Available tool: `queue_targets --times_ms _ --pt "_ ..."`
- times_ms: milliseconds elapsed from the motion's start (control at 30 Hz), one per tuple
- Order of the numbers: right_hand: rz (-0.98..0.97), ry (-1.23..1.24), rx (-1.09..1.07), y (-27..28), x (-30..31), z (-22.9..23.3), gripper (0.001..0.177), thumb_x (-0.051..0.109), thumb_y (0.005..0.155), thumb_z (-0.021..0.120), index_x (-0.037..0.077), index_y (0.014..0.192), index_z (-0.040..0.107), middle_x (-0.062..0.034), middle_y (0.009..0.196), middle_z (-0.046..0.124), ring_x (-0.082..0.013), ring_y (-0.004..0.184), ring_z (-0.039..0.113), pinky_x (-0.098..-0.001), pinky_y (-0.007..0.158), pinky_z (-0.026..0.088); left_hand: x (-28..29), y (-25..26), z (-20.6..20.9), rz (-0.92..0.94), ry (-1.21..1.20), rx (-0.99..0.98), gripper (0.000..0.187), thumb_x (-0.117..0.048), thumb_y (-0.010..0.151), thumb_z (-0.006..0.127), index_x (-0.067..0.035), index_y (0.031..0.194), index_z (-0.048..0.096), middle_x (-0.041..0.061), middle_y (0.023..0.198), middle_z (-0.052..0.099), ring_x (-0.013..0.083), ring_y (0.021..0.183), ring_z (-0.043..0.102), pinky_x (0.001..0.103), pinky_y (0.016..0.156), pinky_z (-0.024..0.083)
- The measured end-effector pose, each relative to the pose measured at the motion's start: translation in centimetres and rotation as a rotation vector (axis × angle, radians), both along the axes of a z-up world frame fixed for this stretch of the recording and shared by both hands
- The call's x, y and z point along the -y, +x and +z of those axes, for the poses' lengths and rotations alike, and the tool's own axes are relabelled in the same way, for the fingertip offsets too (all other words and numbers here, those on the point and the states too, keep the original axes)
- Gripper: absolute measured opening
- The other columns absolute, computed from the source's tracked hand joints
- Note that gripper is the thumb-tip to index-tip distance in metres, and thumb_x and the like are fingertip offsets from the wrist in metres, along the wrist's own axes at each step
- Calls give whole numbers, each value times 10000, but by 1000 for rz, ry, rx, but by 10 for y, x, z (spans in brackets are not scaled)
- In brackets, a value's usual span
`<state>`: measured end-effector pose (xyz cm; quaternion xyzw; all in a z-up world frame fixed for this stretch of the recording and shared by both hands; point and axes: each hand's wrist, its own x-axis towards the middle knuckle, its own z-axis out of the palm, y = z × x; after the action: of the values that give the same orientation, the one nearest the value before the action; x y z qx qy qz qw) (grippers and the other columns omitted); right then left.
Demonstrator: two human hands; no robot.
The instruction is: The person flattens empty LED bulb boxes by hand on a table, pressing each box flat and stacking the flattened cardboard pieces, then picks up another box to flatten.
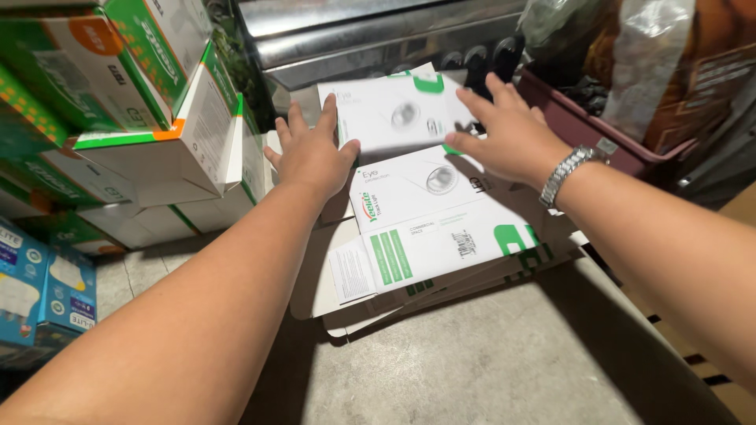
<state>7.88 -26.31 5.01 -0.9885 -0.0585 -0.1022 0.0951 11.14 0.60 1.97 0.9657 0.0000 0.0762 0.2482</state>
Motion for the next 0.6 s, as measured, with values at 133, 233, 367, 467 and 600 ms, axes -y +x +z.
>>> queue_targets --times_ms 133,233,367,467,600 --pt "15 -10 -5 -23 -5 5 796 542 878 643 230 1563 383 -208 1676 126 -378 1553 102 -605 1191 158 -4 -8 3 4 -6 36 849 -446 905 689 -358 1603 215 155 1683 73 424 1544 74 640 1205 132" --pt "28 -12 -25 -41 -13 6 797 530 864 655 223 1551 395 -196 1669 150 -376 1547 106 -603 1190 147 -7 -13 2 18 -40 19 853 -418 910 691 -304 1609 215 167 1679 82 433 1527 138 623 1188 212" --pt "7 -16 -75 -67 -19 2 757 531 868 648 233 1529 430 -180 1664 189 -364 1547 133 -586 1208 149 -13 -26 -6 36 -130 118 760 -343 906 699 -183 1549 326 182 1640 188 396 1514 247 549 1153 323" --pt "-4 -33 -79 -82 -19 -1 746 530 865 637 233 1522 447 -158 1664 207 -355 1549 141 -582 1209 153 -22 -37 -11 127 -241 47 704 -266 886 668 -162 1516 369 163 1614 252 404 1426 371 508 1116 394" --pt "51 -58 -43 -92 -22 -6 734 577 886 577 214 1510 445 -109 1668 190 -325 1547 114 -603 1189 97 -26 -52 -17 95 -220 96 619 -294 907 652 -122 1464 442 178 1541 362 405 1401 400 490 1143 381"
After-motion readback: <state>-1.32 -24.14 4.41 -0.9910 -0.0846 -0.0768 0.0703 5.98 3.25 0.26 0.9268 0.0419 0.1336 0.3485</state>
